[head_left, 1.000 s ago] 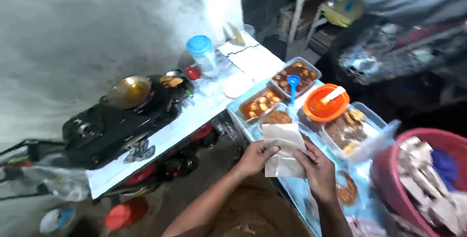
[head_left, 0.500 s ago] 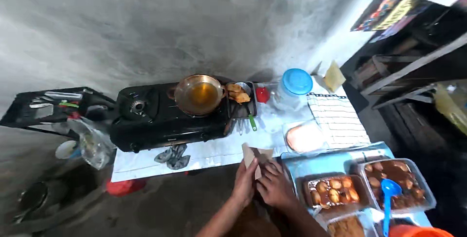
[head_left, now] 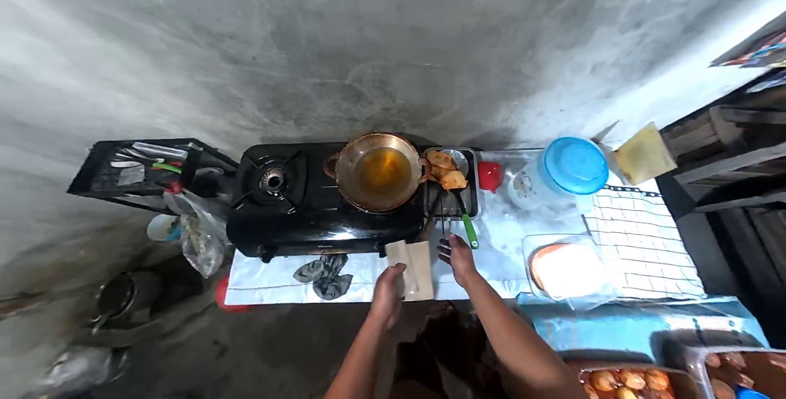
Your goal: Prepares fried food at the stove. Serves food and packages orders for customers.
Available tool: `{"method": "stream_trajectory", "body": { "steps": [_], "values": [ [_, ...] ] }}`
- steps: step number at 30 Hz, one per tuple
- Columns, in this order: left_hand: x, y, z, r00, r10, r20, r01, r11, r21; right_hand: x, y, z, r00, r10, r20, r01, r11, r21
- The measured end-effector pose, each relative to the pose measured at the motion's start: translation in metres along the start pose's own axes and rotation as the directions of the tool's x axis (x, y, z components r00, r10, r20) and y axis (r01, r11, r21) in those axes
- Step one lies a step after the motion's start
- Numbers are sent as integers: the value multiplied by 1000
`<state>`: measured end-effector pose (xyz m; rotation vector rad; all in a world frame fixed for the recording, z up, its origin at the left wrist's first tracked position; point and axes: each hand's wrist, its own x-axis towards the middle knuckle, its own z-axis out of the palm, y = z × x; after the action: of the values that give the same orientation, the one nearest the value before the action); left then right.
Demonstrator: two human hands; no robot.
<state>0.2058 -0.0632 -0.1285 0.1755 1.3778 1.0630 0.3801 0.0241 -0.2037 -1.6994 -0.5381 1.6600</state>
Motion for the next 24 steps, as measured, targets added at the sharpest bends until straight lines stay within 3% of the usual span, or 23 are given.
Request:
{"method": "stream_trajectory", "body": {
  "steps": [3, 7, 10, 17, 24],
  "values": [
    [21, -5, 27, 997, -21, 70, 19, 999, 29, 10, 0, 8, 999, -37, -14, 36, 999, -38],
    [37, -7, 51, 999, 47, 22, -46, 998, -52, 1, 11, 2, 987, -157, -21, 152, 979, -137],
    [37, -9, 52, 999, 43, 14, -42, 998, -51, -23, 10, -5, 991, -122, -58, 107, 970, -219],
    [43, -16, 45, 998, 57, 12, -56, 993, -108, -106, 28, -38, 1000, 19, -2, -19, 959, -282],
    [47, -29, 36, 997, 71, 38, -68, 995, -71, -218, 70, -125, 994, 98, 47, -77, 936, -342]
  ]
}}
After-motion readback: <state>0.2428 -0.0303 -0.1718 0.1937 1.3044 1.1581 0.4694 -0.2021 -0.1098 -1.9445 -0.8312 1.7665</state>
